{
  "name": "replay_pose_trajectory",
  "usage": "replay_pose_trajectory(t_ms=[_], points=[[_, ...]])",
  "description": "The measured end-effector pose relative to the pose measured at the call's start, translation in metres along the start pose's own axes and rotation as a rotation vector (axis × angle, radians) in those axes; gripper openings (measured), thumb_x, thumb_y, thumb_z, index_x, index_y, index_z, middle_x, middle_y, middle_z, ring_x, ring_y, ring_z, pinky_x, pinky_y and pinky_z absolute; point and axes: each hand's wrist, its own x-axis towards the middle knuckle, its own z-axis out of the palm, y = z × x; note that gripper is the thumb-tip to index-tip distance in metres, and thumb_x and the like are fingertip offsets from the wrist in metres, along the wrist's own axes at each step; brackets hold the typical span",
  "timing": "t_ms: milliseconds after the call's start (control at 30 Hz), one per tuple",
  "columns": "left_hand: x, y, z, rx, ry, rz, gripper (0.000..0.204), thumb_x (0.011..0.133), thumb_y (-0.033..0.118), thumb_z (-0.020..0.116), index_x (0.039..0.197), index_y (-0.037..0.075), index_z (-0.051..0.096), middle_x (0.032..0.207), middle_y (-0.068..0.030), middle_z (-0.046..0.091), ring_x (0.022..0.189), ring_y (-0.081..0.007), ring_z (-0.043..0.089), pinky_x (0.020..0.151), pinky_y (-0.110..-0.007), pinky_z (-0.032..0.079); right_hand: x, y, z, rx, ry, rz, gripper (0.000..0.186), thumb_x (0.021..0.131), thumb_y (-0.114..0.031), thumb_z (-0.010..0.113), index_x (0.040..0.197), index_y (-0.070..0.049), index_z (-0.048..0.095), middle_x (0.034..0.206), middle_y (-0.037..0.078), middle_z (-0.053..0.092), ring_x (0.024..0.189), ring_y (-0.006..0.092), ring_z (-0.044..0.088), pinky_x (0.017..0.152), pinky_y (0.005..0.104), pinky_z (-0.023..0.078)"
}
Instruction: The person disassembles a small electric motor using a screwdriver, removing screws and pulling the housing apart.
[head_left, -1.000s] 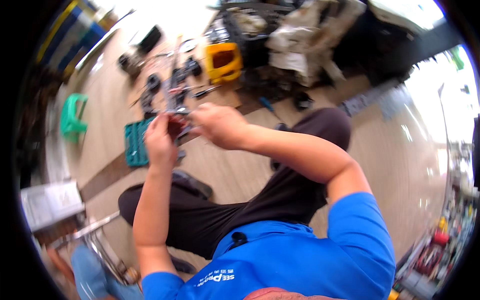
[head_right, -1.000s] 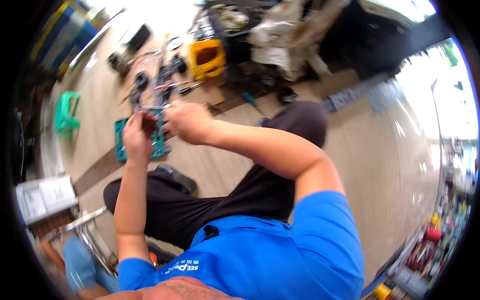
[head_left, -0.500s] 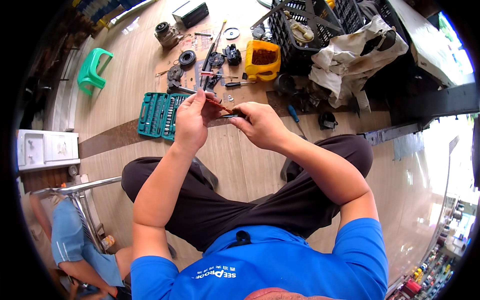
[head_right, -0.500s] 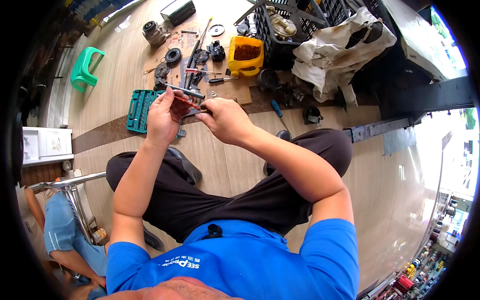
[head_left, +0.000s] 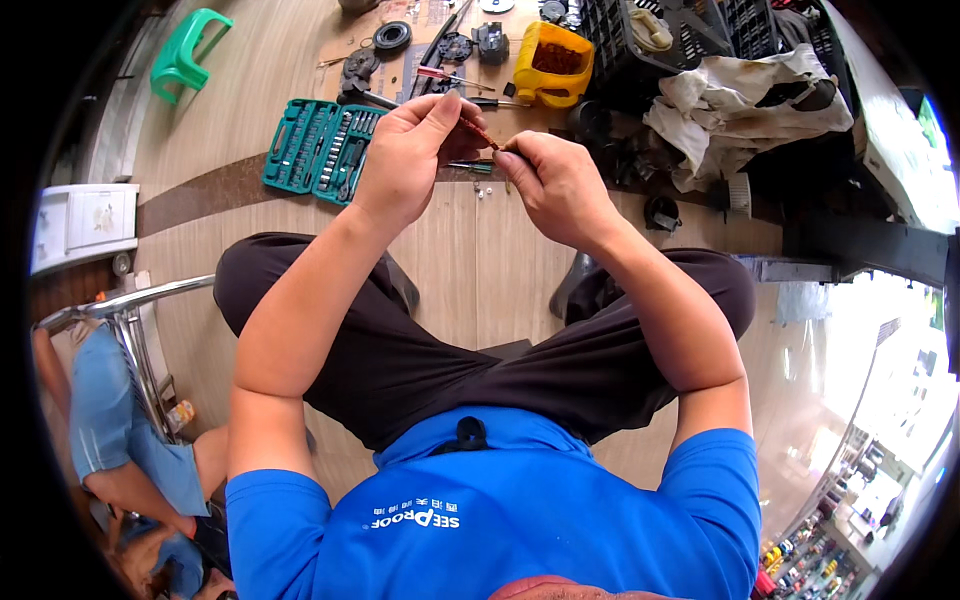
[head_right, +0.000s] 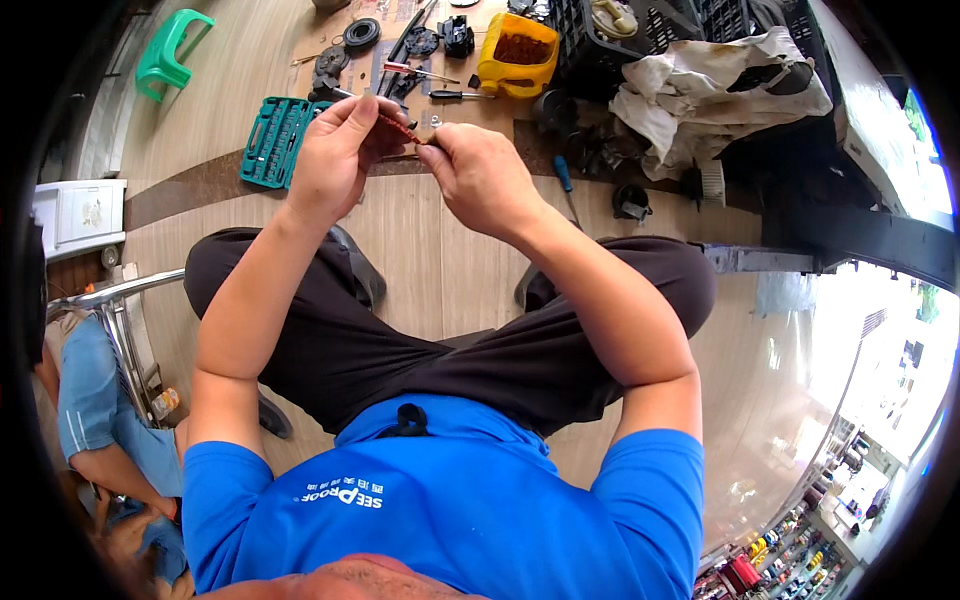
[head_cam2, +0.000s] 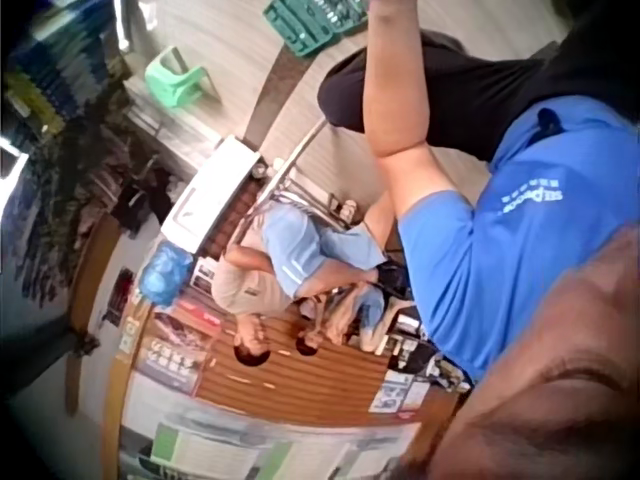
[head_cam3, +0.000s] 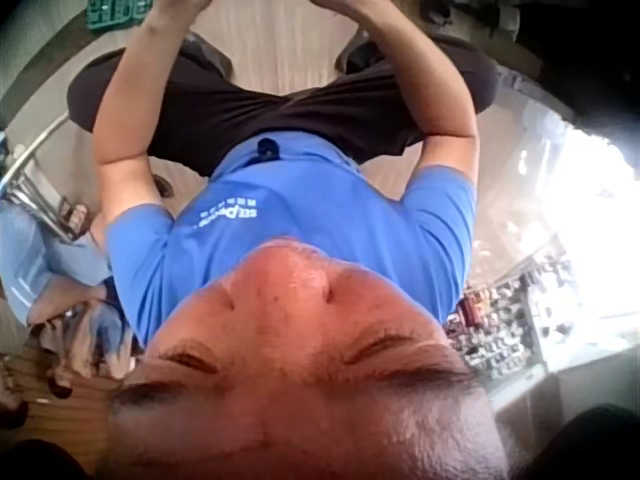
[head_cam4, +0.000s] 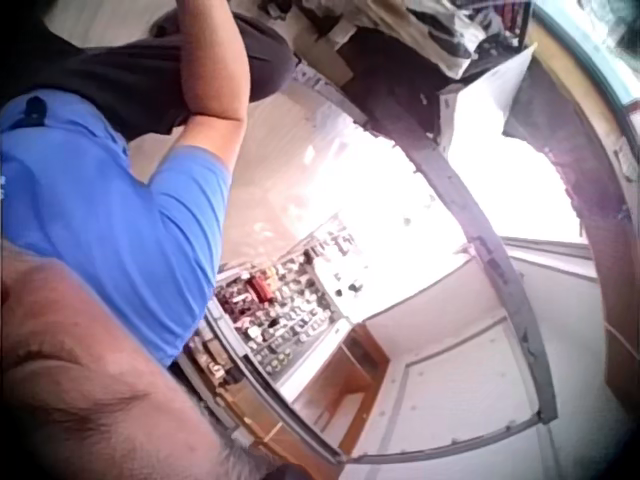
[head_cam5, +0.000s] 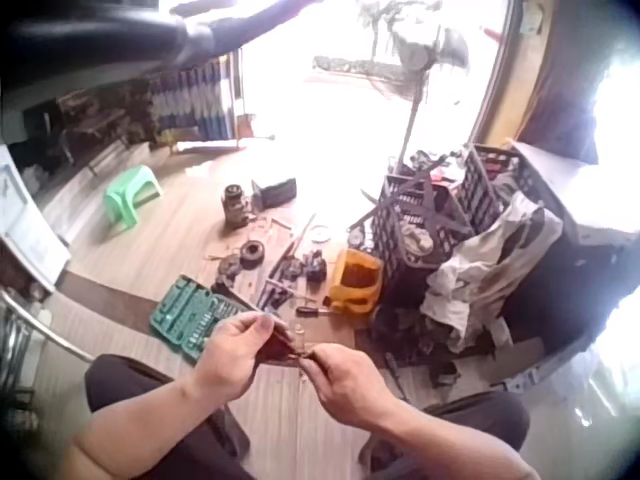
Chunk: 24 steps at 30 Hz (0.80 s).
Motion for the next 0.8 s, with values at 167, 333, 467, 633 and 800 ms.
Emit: replay_pose_trajectory(t_ms=[167,333,467,633,800], points=[[0.0007,0.0006,-0.0004,0.078,0.01,0.025,0.033,0.107,0.028,0.052,0.108,-0.001,0.066,0.099,-0.01,0.071,0.088,-0.0181,0.069,0.084,-0.033,0.057,0.0016,-0.0007,0.0012,0.007,-0.008,-0.02,0.015,0.096,-0.013,0.066,0.093,0.002,0.064,0.077,0.018,0.062,0.071,0.0328,0.061,0.066,0.0389,0.048],[0.0014,-0.0002,0.0003,0.11,0.028,0.066,0.033,0.106,0.029,0.056,0.099,0.0,0.069,0.089,-0.0045,0.071,0.081,-0.0113,0.068,0.079,-0.026,0.057,0.0013,-0.0022,0.0029,-0.034,-0.018,-0.059,0.018,0.096,-0.015,0.064,0.088,0.001,0.061,0.08,0.02,0.062,0.077,0.0393,0.061,0.069,0.0465,0.048],[0.0014,0.0011,0.0016,0.187,0.046,0.102,0.033,0.106,0.028,0.056,0.097,-0.001,0.069,0.088,-0.0042,0.07,0.08,-0.0109,0.068,0.078,-0.026,0.057,0.0012,-0.0028,0.0049,-0.068,-0.016,-0.094,0.021,0.097,-0.017,0.062,0.085,0.0,0.058,0.08,0.02,0.062,0.08,0.0418,0.061,0.071,0.05,0.047],[0.0001,0.0017,0.0042,0.248,0.065,0.109,0.033,0.106,0.027,0.055,0.096,-0.001,0.069,0.087,-0.0045,0.07,0.08,-0.0107,0.068,0.076,-0.025,0.056,0.0009,-0.0007,0.0068,-0.114,-0.023,-0.1,0.022,0.097,-0.017,0.06,0.084,0.0,0.056,0.08,0.02,0.061,0.08,0.0408,0.061,0.071,0.0498,0.048],[0.001,0.0036,0.0051,0.263,0.066,0.114,0.033,0.106,0.027,0.055,0.096,-0.001,0.069,0.086,-0.0048,0.071,0.079,-0.011,0.068,0.076,-0.025,0.057,-0.0014,0.0009,0.0092,-0.128,0.004,-0.13,0.019,0.097,-0.015,0.061,0.086,0.0,0.057,0.081,0.019,0.06,0.079,0.0397,0.061,0.07,0.0478,0.048]])
